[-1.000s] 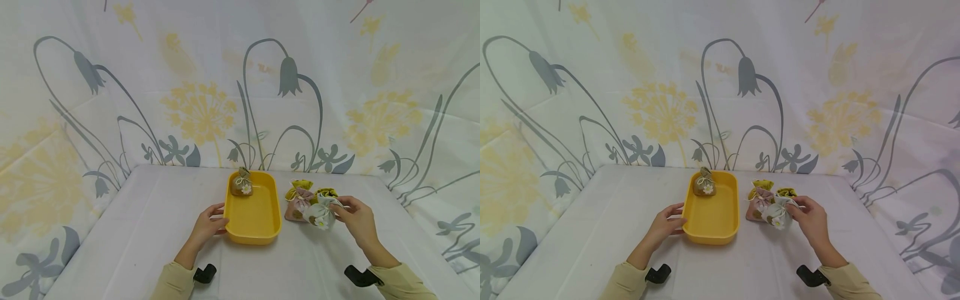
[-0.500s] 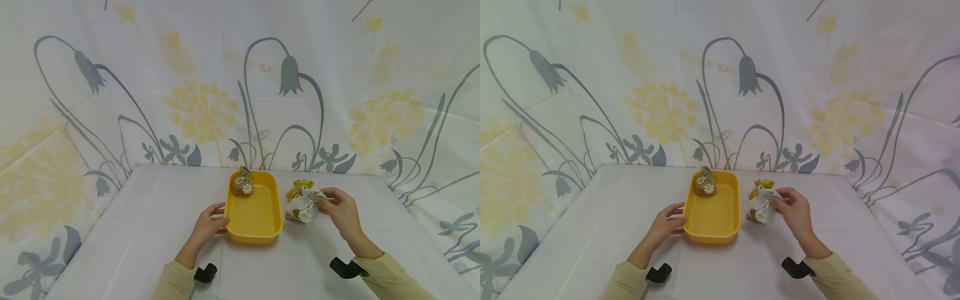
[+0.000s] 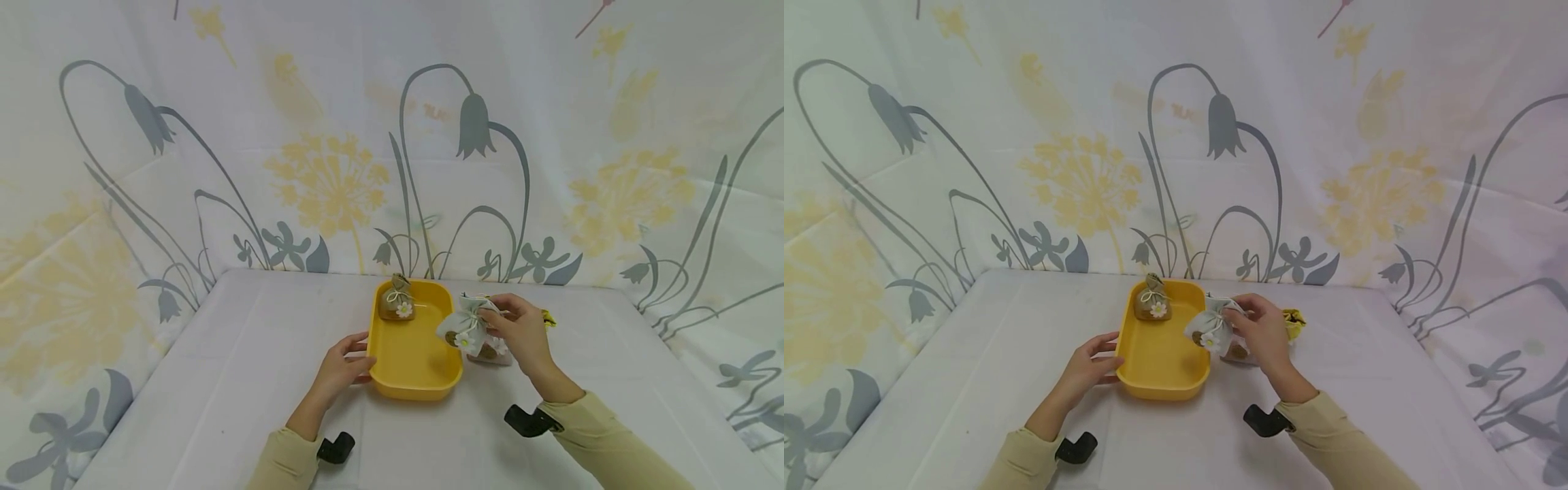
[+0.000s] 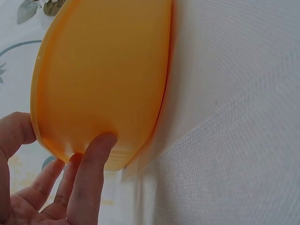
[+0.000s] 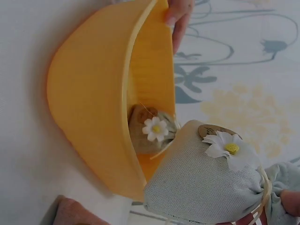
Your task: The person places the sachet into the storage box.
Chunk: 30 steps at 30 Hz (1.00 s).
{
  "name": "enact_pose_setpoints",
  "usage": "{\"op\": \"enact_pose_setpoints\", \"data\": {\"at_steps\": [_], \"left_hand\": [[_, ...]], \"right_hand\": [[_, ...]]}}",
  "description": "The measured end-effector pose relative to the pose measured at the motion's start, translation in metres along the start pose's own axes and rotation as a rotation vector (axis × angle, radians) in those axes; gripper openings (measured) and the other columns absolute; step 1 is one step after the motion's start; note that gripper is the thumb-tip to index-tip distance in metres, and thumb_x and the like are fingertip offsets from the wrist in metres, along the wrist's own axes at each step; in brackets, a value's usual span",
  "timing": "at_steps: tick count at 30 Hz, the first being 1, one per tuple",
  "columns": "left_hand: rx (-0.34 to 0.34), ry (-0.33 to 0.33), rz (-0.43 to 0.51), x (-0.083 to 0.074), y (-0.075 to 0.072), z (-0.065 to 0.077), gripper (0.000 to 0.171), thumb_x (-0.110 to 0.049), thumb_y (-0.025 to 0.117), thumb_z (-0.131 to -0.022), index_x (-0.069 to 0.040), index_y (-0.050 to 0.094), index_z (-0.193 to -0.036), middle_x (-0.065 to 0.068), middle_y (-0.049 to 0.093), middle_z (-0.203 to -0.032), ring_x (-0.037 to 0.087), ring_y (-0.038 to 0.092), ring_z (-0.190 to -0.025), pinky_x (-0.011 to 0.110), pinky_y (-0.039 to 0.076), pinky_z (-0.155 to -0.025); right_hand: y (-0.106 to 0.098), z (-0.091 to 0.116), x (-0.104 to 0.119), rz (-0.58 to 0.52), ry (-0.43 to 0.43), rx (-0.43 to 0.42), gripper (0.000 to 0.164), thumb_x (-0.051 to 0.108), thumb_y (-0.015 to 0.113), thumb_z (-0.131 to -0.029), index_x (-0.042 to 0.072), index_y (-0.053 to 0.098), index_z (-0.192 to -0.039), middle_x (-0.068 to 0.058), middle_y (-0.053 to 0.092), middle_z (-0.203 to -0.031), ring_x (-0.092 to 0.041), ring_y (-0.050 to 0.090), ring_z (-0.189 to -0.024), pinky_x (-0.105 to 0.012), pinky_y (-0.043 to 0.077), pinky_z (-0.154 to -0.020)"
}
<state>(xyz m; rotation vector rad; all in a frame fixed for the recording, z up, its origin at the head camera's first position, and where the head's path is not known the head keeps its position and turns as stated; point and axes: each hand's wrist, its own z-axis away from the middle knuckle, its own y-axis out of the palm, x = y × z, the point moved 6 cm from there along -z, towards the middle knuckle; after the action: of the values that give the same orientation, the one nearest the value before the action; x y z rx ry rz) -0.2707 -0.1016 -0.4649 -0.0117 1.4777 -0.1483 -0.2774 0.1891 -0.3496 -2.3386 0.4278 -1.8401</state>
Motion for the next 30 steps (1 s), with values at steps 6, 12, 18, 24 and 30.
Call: {"op": "enact_pose_setpoints", "data": {"at_steps": [6,12,18,24,30], "left_hand": [[-0.001,0.001,0.009,-0.001,0.000,0.000,0.052,-0.008,0.065,-0.085,-0.005,0.047,-0.134,0.018,0.052,-0.120,0.029,0.061,-0.098,0.037,0.056,-0.070],[0.000,0.006,0.015,-0.001,0.000,0.001,0.052,-0.006,0.064,-0.085,-0.004,0.046,-0.134,0.020,0.052,-0.121,0.029,0.061,-0.099,0.038,0.056,-0.069],[0.020,0.012,0.037,-0.003,0.000,0.003,0.054,-0.006,0.064,-0.086,-0.001,0.044,-0.136,0.023,0.050,-0.123,0.030,0.060,-0.099,0.041,0.056,-0.071],[0.052,0.017,0.060,-0.020,0.001,0.012,0.055,-0.002,0.062,-0.085,0.005,0.040,-0.136,0.028,0.047,-0.124,0.032,0.060,-0.099,0.046,0.054,-0.075],[0.058,0.020,0.056,-0.035,0.002,0.024,0.055,-0.001,0.061,-0.086,0.007,0.040,-0.135,0.029,0.046,-0.123,0.032,0.060,-0.099,0.046,0.054,-0.077]], "right_hand": [[0.018,-0.007,0.003,0.019,0.042,0.046,0.026,0.011,0.066,-0.086,-0.004,0.062,-0.106,-0.015,0.062,-0.101,-0.020,0.063,-0.081,-0.030,0.056,-0.068],[0.041,-0.014,0.004,-0.035,0.089,0.098,0.023,0.008,0.066,-0.086,-0.005,0.061,-0.104,-0.012,0.058,-0.096,-0.016,0.062,-0.082,-0.035,0.056,-0.072],[0.063,-0.020,-0.001,-0.059,0.131,0.121,0.021,0.007,0.066,-0.086,-0.002,0.062,-0.104,-0.012,0.060,-0.097,-0.022,0.061,-0.085,-0.035,0.056,-0.073],[0.082,-0.031,-0.007,-0.040,0.142,0.180,0.022,0.009,0.066,-0.085,-0.001,0.062,-0.104,-0.013,0.059,-0.099,-0.025,0.061,-0.087,-0.036,0.056,-0.073],[0.101,-0.040,-0.005,0.014,0.095,0.223,0.020,0.005,0.066,-0.083,-0.004,0.063,-0.101,-0.014,0.060,-0.094,-0.028,0.063,-0.084,-0.039,0.056,-0.070]]}}
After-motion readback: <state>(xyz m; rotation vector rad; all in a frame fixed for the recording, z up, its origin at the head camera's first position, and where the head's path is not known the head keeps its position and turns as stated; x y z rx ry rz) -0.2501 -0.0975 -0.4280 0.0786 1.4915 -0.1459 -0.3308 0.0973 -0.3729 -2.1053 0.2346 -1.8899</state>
